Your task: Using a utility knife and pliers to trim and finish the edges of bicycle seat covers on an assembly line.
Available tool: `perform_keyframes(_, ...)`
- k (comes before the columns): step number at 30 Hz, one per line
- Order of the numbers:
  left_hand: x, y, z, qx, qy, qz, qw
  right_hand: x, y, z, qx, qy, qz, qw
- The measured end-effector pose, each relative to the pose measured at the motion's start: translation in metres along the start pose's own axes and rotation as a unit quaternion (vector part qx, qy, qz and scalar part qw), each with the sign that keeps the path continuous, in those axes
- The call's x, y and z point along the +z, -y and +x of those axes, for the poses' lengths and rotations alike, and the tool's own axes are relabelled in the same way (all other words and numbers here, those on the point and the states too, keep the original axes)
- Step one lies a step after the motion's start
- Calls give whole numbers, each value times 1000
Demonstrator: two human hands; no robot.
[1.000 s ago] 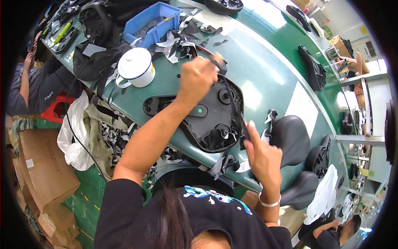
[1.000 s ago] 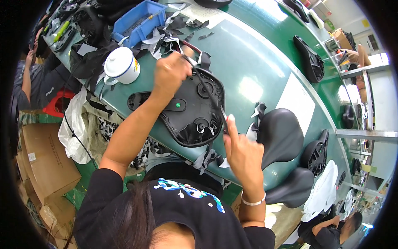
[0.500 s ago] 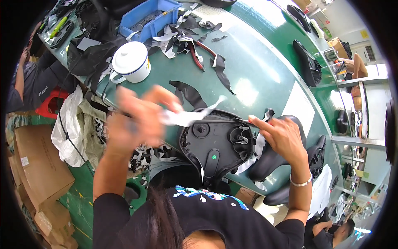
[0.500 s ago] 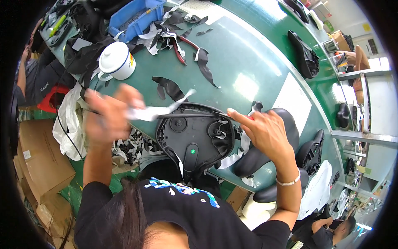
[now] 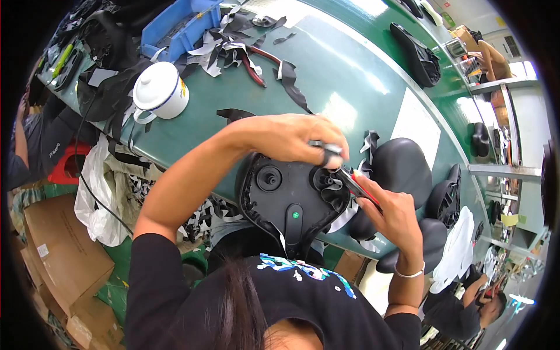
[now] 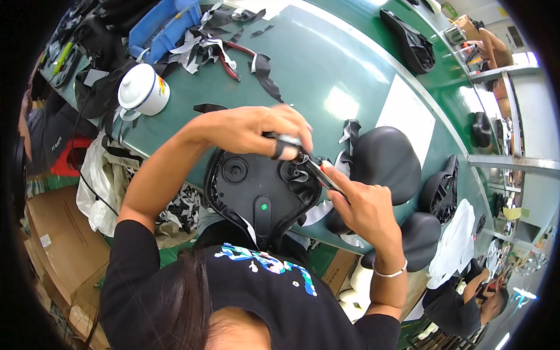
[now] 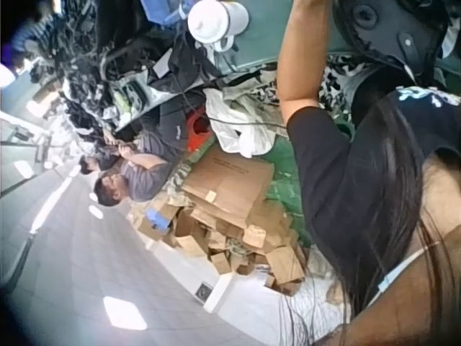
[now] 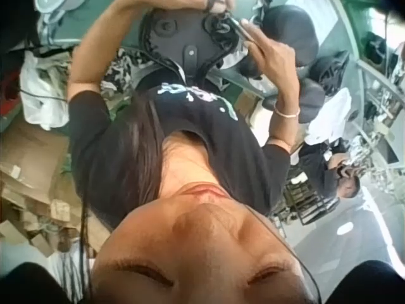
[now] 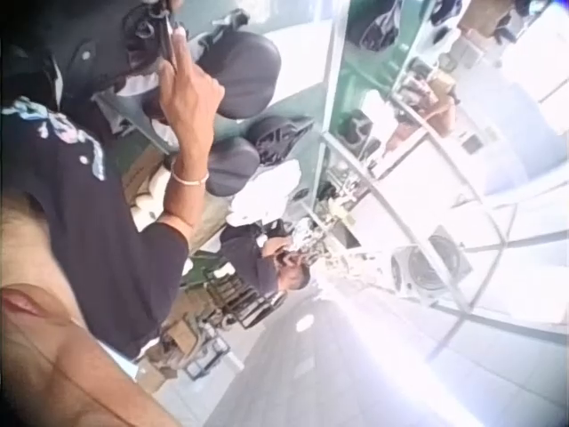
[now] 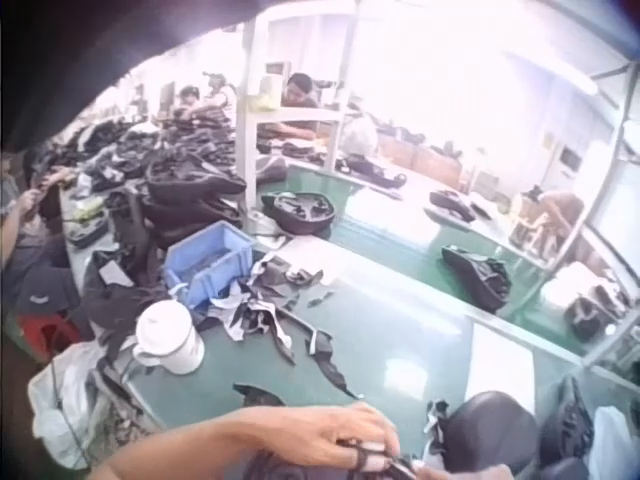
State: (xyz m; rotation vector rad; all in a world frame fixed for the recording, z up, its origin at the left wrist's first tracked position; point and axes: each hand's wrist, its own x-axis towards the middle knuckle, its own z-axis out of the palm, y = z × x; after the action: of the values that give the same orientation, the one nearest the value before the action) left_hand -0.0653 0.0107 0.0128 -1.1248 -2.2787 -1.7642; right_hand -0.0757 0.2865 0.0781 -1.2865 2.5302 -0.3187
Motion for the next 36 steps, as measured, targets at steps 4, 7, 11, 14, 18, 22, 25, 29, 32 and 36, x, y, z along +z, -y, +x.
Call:
perform_keyframes(4,1,-18,30,-223,-260,-321,883,27,15,-36,48,-57,-52,996)
perform_keyframes(7,-20,-36,31,-9,-554,-454,698,45,45,-61,130,-98,93,982)
perform_keyframes(11,-19,-68,17,123,-780,-164,591,57,79,-71,347,-84,359,862)
perform_keyframes(14,-25,-69,-8,81,-855,208,467,66,81,-76,305,-5,448,840)
perform_keyframes(18,-2,-37,-21,-271,-435,229,827,72,46,-82,238,-160,383,878)
perform_keyframes(22,18,1,-32,-397,-33,105,911,54,28,-39,267,-251,498,786)
perform_keyframes(25,-25,26,-38,-339,-215,-12,916,25,-1,-14,180,-348,381,838)
perform_keyframes(29,-41,44,16,-406,-529,74,742,-36,-59,49,136,-444,397,792)
perform_keyframes(32,-5,42,24,-233,54,-9,971,-54,-154,110,124,-421,485,757)
perform_keyframes(36,-8,69,21,-175,147,-346,910,-57,-271,193,201,-362,588,695)
